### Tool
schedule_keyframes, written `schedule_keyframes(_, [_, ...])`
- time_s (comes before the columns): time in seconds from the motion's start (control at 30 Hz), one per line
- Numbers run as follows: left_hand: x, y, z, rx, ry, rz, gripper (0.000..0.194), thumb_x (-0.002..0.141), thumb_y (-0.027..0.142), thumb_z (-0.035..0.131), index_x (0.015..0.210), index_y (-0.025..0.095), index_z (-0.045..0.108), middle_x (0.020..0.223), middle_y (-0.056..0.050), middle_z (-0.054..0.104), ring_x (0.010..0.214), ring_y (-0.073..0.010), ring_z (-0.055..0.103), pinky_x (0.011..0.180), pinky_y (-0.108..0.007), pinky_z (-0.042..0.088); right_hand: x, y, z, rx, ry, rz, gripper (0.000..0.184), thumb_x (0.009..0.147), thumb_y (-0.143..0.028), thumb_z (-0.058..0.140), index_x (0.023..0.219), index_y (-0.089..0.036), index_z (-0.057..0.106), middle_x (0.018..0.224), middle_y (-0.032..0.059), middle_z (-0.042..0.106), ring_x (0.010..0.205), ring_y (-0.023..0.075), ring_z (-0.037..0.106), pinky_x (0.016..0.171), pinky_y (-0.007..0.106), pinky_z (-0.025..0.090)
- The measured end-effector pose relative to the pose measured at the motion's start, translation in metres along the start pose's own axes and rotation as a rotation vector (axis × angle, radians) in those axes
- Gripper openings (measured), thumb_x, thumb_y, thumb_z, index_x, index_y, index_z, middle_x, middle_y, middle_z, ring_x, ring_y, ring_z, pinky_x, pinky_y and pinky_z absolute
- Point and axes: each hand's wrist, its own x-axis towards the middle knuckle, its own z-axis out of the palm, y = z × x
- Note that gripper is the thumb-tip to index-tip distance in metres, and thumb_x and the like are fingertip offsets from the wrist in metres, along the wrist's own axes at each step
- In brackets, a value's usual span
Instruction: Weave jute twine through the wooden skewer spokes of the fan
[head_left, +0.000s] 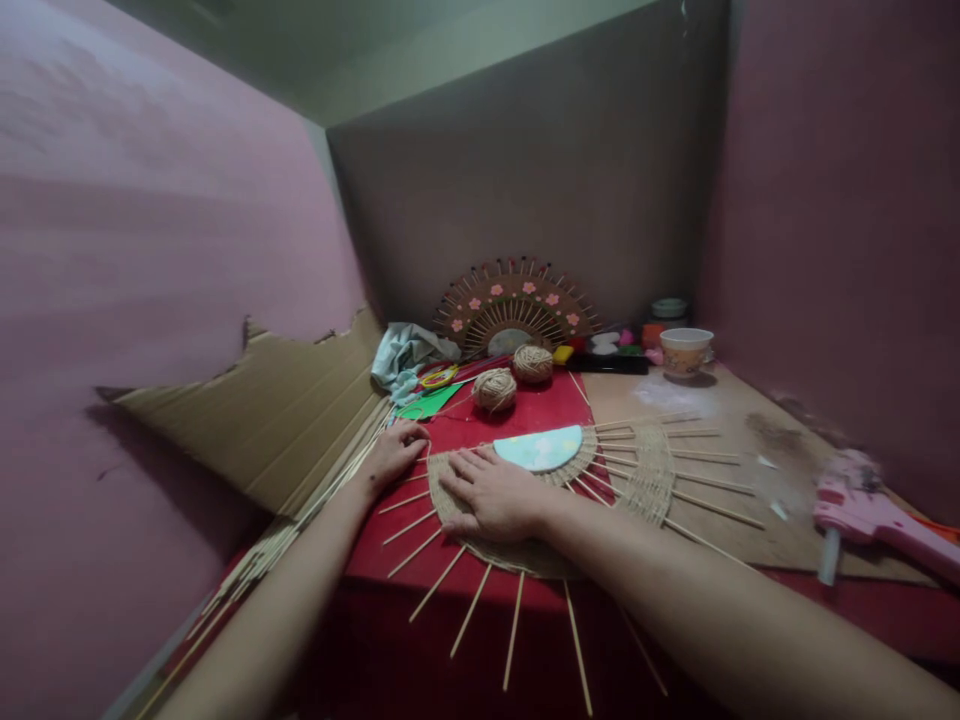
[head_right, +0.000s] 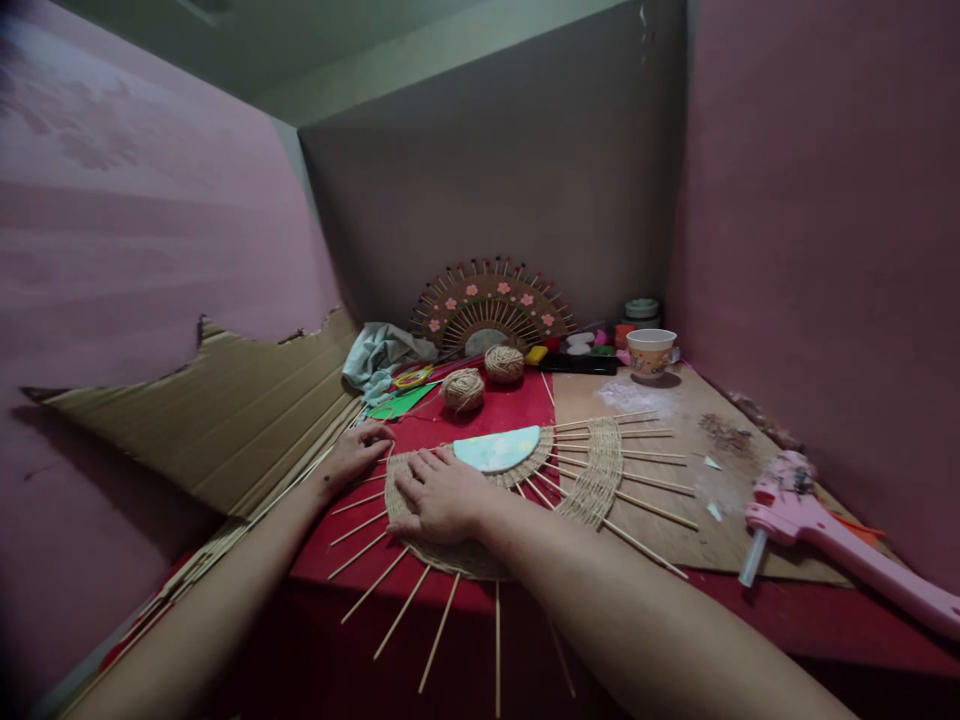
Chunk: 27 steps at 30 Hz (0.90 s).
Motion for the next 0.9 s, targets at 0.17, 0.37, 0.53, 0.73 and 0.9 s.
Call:
schedule_keyframes(0.17, [0.001,0.004,0.001,0.014,0.013,0.002,0.018,0.073,0.03,0.053,0.072,0.018,0.066,0.079,-0.003,0.066,0.08,-0.0177,0.059,0.079,-0.03,0.046,0.0,0.001,0.001,0.007,-0.014,-0.003,0.077,0.089,-0.065,0.027,0.14,-0.009,0.039,0.145,0.023,0.032,0.135,0.0353,0.026,0.11,0.05,0.02])
schedule_keyframes(0.37, [0.002,0.002,0.003,0.022,0.013,0.005,0.016,0.075,0.028,0.054,0.073,0.017,0.065,0.08,-0.004,0.064,0.08,-0.0171,0.058,0.079,-0.03,0.046,-0.001,0.0,-0.001,-0.001,-0.042,0.014,0.077,0.089,-0.064,0.029,0.142,-0.009,0.036,0.147,0.0224,0.03,0.136,0.035,0.026,0.111,0.047,0.018])
schedule_keyframes(0.53, [0.002,0.004,0.003,0.034,0.011,0.029,0.014,0.075,0.024,0.055,0.072,0.017,0.066,0.077,-0.004,0.062,0.08,-0.0176,0.056,0.079,-0.031,0.045,-0.001,-0.001,-0.001,0.002,-0.033,0.018,0.076,0.089,-0.064,0.029,0.142,-0.01,0.036,0.148,0.0211,0.028,0.137,0.0347,0.024,0.111,0.048,0.019])
schedule_keyframes(0.73, [0.001,0.016,-0.011,0.027,-0.005,0.096,0.022,0.074,0.014,0.055,0.089,0.02,0.07,0.101,-0.005,0.064,0.103,-0.0208,0.051,0.099,-0.039,0.035,-0.001,0.0,0.001,0.02,-0.006,0.012,0.076,0.089,-0.065,0.03,0.141,-0.009,0.038,0.147,0.0215,0.03,0.137,0.0343,0.025,0.112,0.048,0.018])
schedule_keyframes(0.9, [-0.005,0.022,-0.025,-0.014,-0.066,0.126,0.018,0.075,0.017,0.058,0.089,0.022,0.07,0.107,-0.004,0.063,0.107,-0.0214,0.05,0.102,-0.042,0.033,-0.002,-0.001,0.001,0.051,-0.005,0.023,0.076,0.089,-0.065,0.029,0.141,-0.01,0.038,0.148,0.0191,0.028,0.138,0.0328,0.022,0.113,0.047,0.016])
